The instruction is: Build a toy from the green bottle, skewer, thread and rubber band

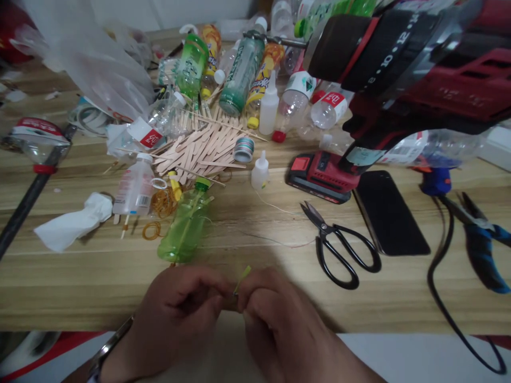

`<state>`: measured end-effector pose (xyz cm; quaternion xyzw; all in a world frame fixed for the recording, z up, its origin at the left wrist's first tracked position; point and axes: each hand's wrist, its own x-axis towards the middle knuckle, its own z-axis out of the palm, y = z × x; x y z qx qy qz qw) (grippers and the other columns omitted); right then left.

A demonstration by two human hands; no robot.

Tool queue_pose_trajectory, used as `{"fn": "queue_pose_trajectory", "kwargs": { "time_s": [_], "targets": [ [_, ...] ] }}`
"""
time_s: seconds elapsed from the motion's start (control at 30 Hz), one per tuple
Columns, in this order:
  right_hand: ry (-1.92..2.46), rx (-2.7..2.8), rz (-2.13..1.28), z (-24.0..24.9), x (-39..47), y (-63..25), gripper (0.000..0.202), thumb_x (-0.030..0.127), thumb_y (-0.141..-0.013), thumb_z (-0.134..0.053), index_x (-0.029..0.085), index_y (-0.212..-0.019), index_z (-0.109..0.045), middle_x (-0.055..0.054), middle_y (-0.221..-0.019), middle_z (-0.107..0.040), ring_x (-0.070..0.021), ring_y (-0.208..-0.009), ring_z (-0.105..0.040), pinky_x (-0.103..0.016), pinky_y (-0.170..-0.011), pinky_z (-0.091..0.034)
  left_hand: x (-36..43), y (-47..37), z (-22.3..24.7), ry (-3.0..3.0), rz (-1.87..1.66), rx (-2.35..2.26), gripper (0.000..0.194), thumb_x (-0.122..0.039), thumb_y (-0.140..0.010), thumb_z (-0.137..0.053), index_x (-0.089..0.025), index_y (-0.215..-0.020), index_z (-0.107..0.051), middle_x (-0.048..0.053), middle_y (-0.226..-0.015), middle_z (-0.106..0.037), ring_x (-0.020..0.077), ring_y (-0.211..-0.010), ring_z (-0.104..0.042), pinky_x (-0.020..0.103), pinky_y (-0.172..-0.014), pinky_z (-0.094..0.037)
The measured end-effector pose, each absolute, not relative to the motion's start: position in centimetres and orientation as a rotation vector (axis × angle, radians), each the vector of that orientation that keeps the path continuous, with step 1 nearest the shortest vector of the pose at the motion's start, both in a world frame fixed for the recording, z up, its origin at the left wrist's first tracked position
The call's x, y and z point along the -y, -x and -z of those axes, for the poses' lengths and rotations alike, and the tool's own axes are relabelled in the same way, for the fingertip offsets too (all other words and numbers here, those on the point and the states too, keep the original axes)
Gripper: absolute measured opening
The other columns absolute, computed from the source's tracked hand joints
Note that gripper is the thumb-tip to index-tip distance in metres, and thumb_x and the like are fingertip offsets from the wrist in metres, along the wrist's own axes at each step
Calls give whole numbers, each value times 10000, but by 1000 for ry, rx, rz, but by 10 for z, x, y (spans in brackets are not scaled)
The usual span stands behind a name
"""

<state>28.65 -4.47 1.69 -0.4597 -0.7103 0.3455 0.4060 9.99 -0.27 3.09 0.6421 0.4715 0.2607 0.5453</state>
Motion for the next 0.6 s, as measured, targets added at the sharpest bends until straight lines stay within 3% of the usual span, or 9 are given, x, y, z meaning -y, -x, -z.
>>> {"fn": "queue_pose_trajectory", "kwargs": {
  "time_s": [0.23, 0.37, 0.6],
  "targets": [
    [1115, 1843, -900, -15, 45, -288, 218, 24, -863, -491, 242, -850, -486, 25, -816, -609, -107, -735, -637, -181, -668, -559, 1, -99, -33, -1727, -709, -1048, 329, -23, -690, -503, -230, -775, -745, -73, -619, -725, 50, -453, -532, 126, -440, -350],
    [1094, 1892, -913, -15, 47, -291, 236, 8, -852, -482, 240, -890, -504, 7, -838, -636, -134, -754, -664, -219, -677, -574, 1, -97, -34, -1986, -787, -1035, 330, -10, -707, -475, -220, -767, -723, -53, -616, -726, 89, -523, -625, 175, -526, -432],
    [1173, 1942, -982, -12, 52, -295, 193, 74, -872, -560, 255, -879, -626, 19, -817, -692, -141, -709, -687, -217, -665, -584, 4, -95, -32, -2186, -762, -1065, 291, -44, -764, -449, -186, -787, -703, -12, -595, -688, 129, -519, -621, 231, -501, -401]
  ]
}}
